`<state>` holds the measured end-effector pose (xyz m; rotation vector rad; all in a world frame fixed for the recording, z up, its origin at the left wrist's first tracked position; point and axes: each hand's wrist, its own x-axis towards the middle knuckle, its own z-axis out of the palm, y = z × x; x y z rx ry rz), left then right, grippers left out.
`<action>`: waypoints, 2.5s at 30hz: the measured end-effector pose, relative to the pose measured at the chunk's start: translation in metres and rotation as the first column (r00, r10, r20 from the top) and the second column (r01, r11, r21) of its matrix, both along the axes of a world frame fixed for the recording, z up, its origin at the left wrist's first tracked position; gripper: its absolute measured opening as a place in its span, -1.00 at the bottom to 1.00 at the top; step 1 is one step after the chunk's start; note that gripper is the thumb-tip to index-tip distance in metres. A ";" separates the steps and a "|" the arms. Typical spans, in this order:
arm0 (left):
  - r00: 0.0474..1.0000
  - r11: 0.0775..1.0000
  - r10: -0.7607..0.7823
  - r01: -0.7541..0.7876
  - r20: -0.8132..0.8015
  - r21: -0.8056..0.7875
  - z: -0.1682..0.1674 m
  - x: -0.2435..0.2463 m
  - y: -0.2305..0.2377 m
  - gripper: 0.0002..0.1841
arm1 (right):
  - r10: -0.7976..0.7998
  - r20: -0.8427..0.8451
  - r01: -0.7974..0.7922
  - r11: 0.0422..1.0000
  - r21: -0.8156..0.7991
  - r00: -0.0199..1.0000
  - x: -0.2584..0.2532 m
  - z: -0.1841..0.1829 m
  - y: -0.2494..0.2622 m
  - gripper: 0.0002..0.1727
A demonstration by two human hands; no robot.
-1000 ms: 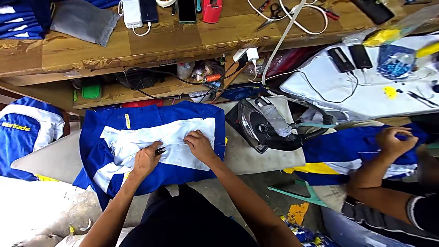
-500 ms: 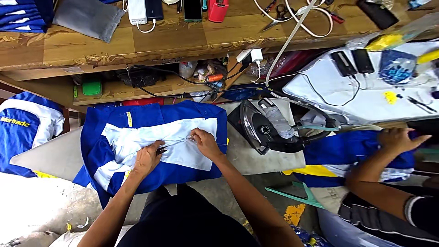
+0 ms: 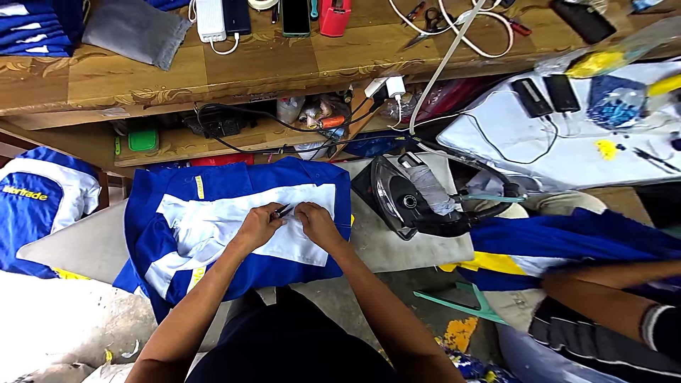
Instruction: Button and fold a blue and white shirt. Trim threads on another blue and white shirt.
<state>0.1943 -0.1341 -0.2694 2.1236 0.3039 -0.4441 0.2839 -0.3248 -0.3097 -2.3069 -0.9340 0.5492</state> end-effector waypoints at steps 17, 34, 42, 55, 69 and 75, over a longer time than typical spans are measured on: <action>0.959 0.930 -0.229 0.267 -0.168 0.255 0.001 0.016 -0.014 -0.65 | 0.048 0.042 -0.044 0.994 -0.101 0.998 0.000 0.006 0.004 -0.72; 0.980 0.909 -0.189 0.201 -0.069 0.366 -0.015 -0.018 -0.014 -0.67 | -0.151 0.350 0.167 0.986 -0.015 0.924 0.066 0.001 -0.008 -0.38; 0.887 0.874 -0.428 0.455 -0.175 0.168 0.005 -0.053 0.002 -0.73 | -0.217 0.196 0.234 0.970 -0.070 0.956 0.079 0.014 -0.016 -0.69; 0.983 0.989 0.145 -0.147 0.112 0.004 0.015 -0.089 0.061 -0.68 | -0.115 0.157 0.097 0.988 0.120 0.981 0.042 0.026 0.027 -0.64; 0.927 0.930 0.343 -0.358 0.153 0.083 -0.022 -0.056 0.127 -0.62 | 0.086 0.038 -0.087 0.995 0.043 0.996 0.022 0.003 0.197 -0.74; 0.918 0.933 0.340 -0.357 0.206 0.051 -0.026 -0.064 0.128 -0.63 | -0.029 0.014 0.028 0.997 0.073 0.999 0.026 0.005 0.193 -0.83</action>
